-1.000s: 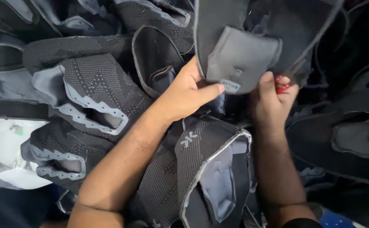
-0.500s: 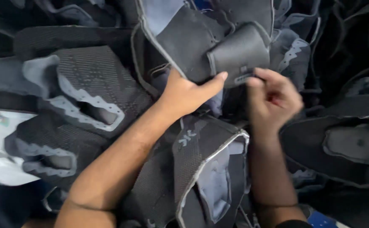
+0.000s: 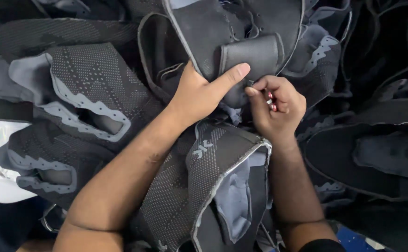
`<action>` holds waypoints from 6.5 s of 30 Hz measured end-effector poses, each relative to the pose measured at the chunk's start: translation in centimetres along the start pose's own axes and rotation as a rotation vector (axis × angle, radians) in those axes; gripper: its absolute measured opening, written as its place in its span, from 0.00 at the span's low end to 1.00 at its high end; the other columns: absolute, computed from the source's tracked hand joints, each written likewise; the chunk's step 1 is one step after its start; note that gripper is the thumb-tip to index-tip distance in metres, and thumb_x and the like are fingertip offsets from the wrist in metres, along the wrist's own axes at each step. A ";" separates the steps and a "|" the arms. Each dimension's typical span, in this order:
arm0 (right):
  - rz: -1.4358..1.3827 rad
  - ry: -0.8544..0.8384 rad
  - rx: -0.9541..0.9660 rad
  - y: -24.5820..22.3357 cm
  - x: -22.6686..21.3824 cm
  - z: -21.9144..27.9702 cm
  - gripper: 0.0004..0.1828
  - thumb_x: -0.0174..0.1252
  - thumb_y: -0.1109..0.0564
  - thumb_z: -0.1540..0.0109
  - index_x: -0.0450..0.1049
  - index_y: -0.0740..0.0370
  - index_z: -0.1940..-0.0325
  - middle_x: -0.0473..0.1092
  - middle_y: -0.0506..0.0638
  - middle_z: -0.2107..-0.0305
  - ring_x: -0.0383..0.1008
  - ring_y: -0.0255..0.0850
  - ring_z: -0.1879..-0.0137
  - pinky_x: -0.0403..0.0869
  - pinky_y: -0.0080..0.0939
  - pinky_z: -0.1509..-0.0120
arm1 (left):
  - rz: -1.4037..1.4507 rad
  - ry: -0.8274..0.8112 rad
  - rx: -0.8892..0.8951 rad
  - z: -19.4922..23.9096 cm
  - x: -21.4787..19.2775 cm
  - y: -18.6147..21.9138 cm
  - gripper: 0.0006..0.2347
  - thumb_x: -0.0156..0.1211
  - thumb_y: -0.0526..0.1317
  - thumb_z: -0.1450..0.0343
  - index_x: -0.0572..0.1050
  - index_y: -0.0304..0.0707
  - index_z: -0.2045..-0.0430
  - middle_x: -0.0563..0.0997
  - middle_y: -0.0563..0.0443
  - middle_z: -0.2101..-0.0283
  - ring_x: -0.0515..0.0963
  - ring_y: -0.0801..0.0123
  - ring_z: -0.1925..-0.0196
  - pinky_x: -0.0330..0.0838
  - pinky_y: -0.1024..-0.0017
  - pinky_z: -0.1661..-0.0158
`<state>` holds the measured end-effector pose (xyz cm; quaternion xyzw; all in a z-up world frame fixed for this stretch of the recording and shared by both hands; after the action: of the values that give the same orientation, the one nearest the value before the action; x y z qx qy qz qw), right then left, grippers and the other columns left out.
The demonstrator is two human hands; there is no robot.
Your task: The person trims excess material and threads from shoe upper components using small snips.
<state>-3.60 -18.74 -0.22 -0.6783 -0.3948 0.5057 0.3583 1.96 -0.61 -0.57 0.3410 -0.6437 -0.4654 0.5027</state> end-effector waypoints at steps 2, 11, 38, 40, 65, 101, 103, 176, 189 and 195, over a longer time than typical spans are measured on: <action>0.010 0.004 0.013 -0.2 -0.1 -0.2 0.06 0.66 0.68 0.33 0.75 0.67 0.57 0.67 0.39 0.72 0.61 0.24 0.67 0.60 0.26 0.62 | 0.022 0.008 -0.027 -0.2 -0.2 -0.2 0.10 0.65 0.36 0.23 0.77 0.29 0.53 0.82 0.53 0.54 0.81 0.75 0.52 0.78 0.73 0.49; -0.050 0.040 0.025 0.2 -0.7 0.1 0.04 0.64 0.65 0.29 0.79 0.69 0.51 0.76 0.45 0.62 0.73 0.28 0.58 0.71 0.26 0.50 | 0.166 0.064 -0.071 -0.6 -0.4 -0.4 0.12 0.65 0.36 0.23 0.76 0.28 0.49 0.82 0.52 0.51 0.80 0.73 0.49 0.77 0.72 0.46; -0.159 0.158 0.058 2.2 -2.1 -0.5 0.08 0.66 0.65 0.28 0.72 0.65 0.52 0.68 0.42 0.67 0.65 0.26 0.64 0.65 0.27 0.56 | -0.273 -0.030 0.090 0.2 0.6 1.0 0.13 0.66 0.36 0.25 0.77 0.30 0.49 0.83 0.49 0.51 0.80 0.70 0.48 0.75 0.70 0.44; -0.338 0.253 0.059 3.1 -2.8 -0.9 0.10 0.66 0.64 0.25 0.70 0.65 0.49 0.71 0.43 0.62 0.70 0.28 0.59 0.70 0.27 0.51 | -0.304 -0.008 0.108 -0.2 0.8 1.8 0.12 0.65 0.36 0.25 0.78 0.30 0.48 0.83 0.48 0.49 0.81 0.69 0.47 0.75 0.69 0.43; -0.871 0.135 0.167 -5.0 -3.8 -3.9 0.31 0.55 0.38 0.32 0.68 0.66 0.38 0.72 0.53 0.47 0.73 0.40 0.42 0.70 0.39 0.32 | 0.466 -0.354 -0.216 0.4 0.2 0.1 0.27 0.56 0.48 0.21 0.65 0.20 0.35 0.74 0.32 0.38 0.77 0.57 0.38 0.68 0.60 0.35; -0.847 0.283 0.076 6.5 -5.4 -0.3 0.36 0.67 0.53 0.37 0.60 0.63 0.28 0.68 0.50 0.39 0.71 0.41 0.35 0.70 0.43 0.27 | 0.194 -0.240 -0.104 1.0 -1.1 -2.2 0.22 0.62 0.29 0.26 0.67 0.27 0.36 0.76 0.46 0.40 0.73 0.67 0.36 0.66 0.64 0.29; -0.753 0.274 0.071 6.6 -5.3 0.0 0.36 0.66 0.54 0.36 0.61 0.63 0.27 0.67 0.49 0.39 0.70 0.40 0.36 0.68 0.41 0.27 | 0.106 -0.218 -0.140 1.1 -1.0 -1.9 0.19 0.64 0.30 0.25 0.70 0.23 0.38 0.77 0.43 0.42 0.75 0.64 0.39 0.68 0.63 0.32; -0.284 0.225 0.140 1.0 -3.2 -1.3 0.13 0.68 0.64 0.36 0.73 0.64 0.49 0.70 0.39 0.67 0.68 0.25 0.64 0.69 0.24 0.55 | 0.101 0.147 -0.009 -0.8 -2.0 0.8 0.18 0.65 0.32 0.23 0.71 0.27 0.40 0.77 0.49 0.42 0.76 0.69 0.41 0.71 0.70 0.37; -0.107 -0.165 0.014 -0.7 -1.0 -1.1 0.04 0.65 0.64 0.33 0.76 0.65 0.57 0.69 0.36 0.74 0.63 0.21 0.70 0.62 0.25 0.65 | -0.157 0.161 0.034 -0.7 -0.9 1.9 0.11 0.67 0.32 0.25 0.76 0.27 0.50 0.82 0.51 0.52 0.81 0.73 0.50 0.76 0.74 0.46; -0.252 0.038 0.181 -0.2 -1.4 -1.4 0.09 0.67 0.64 0.35 0.75 0.64 0.53 0.62 0.34 0.75 0.58 0.20 0.69 0.57 0.23 0.63 | -0.113 0.158 0.099 -1.1 -1.0 2.5 0.13 0.65 0.32 0.24 0.74 0.28 0.47 0.81 0.53 0.48 0.79 0.73 0.46 0.74 0.74 0.42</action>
<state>-2.55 -19.99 0.85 -0.5976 -0.4230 0.4773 0.4859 3.40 0.84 1.55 0.4366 -0.6041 -0.4323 0.5075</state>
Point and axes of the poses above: each hand's wrist, its own z-axis away from the middle knuckle, its own x-axis out of the palm, y = z × x, the point moved 2 cm from there along -z, towards the middle knuckle
